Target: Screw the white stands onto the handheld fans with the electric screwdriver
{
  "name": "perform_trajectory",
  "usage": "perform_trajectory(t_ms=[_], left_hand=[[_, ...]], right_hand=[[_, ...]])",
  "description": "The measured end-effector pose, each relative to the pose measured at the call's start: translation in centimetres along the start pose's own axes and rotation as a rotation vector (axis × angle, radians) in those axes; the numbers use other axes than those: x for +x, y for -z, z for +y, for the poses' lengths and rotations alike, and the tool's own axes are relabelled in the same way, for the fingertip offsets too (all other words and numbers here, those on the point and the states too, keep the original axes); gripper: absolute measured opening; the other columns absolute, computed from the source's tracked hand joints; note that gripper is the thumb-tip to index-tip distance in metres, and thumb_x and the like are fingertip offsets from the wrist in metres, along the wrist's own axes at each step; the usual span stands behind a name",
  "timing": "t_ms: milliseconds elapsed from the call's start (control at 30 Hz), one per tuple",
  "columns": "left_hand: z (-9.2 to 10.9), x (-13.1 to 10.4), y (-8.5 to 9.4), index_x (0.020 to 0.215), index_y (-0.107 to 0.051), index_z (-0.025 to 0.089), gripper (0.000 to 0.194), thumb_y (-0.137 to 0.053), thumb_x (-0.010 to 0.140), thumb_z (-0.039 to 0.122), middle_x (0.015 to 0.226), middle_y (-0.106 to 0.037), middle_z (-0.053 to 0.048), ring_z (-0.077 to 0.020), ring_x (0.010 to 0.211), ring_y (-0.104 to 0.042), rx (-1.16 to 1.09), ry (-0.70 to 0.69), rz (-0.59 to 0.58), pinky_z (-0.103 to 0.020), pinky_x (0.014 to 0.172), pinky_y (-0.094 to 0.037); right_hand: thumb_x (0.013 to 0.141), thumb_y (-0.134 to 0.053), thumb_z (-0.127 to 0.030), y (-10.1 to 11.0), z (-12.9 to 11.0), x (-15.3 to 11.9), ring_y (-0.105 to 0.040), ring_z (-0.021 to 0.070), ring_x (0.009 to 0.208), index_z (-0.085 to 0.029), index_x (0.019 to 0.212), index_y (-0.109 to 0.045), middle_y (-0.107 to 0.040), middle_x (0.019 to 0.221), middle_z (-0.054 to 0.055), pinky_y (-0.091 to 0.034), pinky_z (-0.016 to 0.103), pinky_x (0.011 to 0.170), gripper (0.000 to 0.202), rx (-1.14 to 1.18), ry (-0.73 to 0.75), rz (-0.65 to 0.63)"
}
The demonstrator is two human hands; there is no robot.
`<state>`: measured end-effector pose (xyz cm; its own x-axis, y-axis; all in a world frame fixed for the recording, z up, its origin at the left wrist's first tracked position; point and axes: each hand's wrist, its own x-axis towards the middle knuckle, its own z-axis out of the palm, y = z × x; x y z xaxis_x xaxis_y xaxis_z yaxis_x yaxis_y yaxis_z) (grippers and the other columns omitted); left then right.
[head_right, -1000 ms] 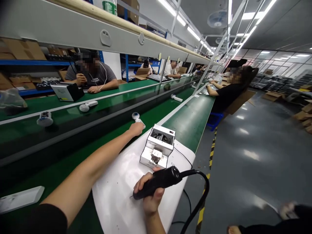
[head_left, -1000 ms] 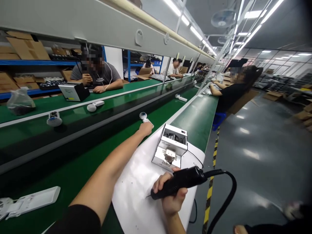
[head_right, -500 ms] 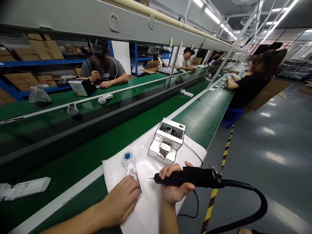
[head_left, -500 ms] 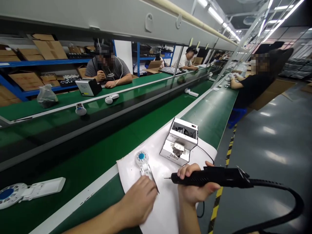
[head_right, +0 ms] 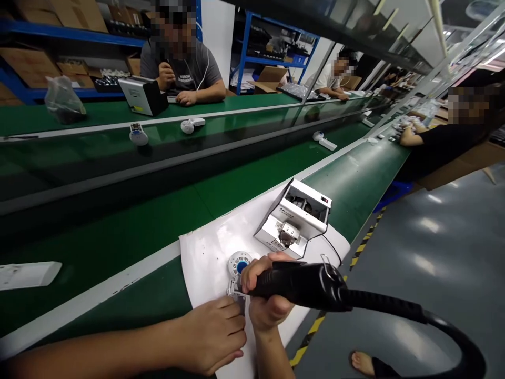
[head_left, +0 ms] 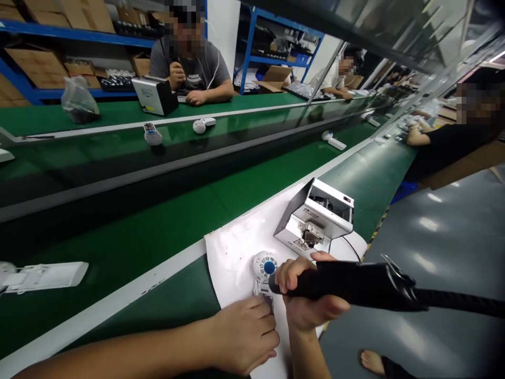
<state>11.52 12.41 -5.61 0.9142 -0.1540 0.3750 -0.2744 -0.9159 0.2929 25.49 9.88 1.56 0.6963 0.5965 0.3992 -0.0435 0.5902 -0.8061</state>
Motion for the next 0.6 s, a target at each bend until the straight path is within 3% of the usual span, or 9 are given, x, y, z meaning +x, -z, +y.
perform_trajectory(t_ms=[200, 367, 600], left_hand=[[0.1, 0.0, -0.1, 0.097, -0.063, 0.017, 0.023, -0.06, 0.107, 0.037, 0.092, -0.068, -0.006, -0.0242, 0.093, -0.06, -0.016, 0.005, 0.049, -0.041, 0.097, -0.044], [0.2, -0.1, 0.5, 0.102, -0.064, 0.018, 0.023, -0.059, 0.109, 0.039, 0.104, -0.072, -0.005, -0.0245, 0.103, -0.062, -0.05, 0.045, 0.003, -0.041, 0.104, -0.043], [0.4, -0.2, 0.6, 0.099, -0.061, 0.019, 0.02, -0.063, 0.106, 0.038, 0.101, -0.071, -0.003, -0.0249, 0.106, -0.062, -0.085, 0.068, -0.009, -0.042, 0.106, -0.041]], right_hand=[[0.084, -0.066, -0.084, -0.3, 0.6, -0.2, -0.042, 0.0112, 0.039, -0.031, 0.114, -0.058, -0.052, 0.057, -0.011, -0.04, 0.025, 0.04, 0.062, -0.007, -0.03, -0.05], [0.086, -0.075, -0.071, -0.8, 2.1, -0.7, -0.04, 0.0103, 0.041, -0.028, 0.11, -0.055, -0.053, 0.058, -0.009, -0.033, 0.023, 0.041, 0.053, -0.034, -0.093, -0.11], [0.08, -0.079, -0.072, 0.1, 4.1, -1.5, -0.039, 0.0102, 0.044, -0.024, 0.102, -0.055, -0.051, 0.055, -0.008, -0.029, 0.026, 0.044, 0.058, -0.09, -0.193, -0.165]])
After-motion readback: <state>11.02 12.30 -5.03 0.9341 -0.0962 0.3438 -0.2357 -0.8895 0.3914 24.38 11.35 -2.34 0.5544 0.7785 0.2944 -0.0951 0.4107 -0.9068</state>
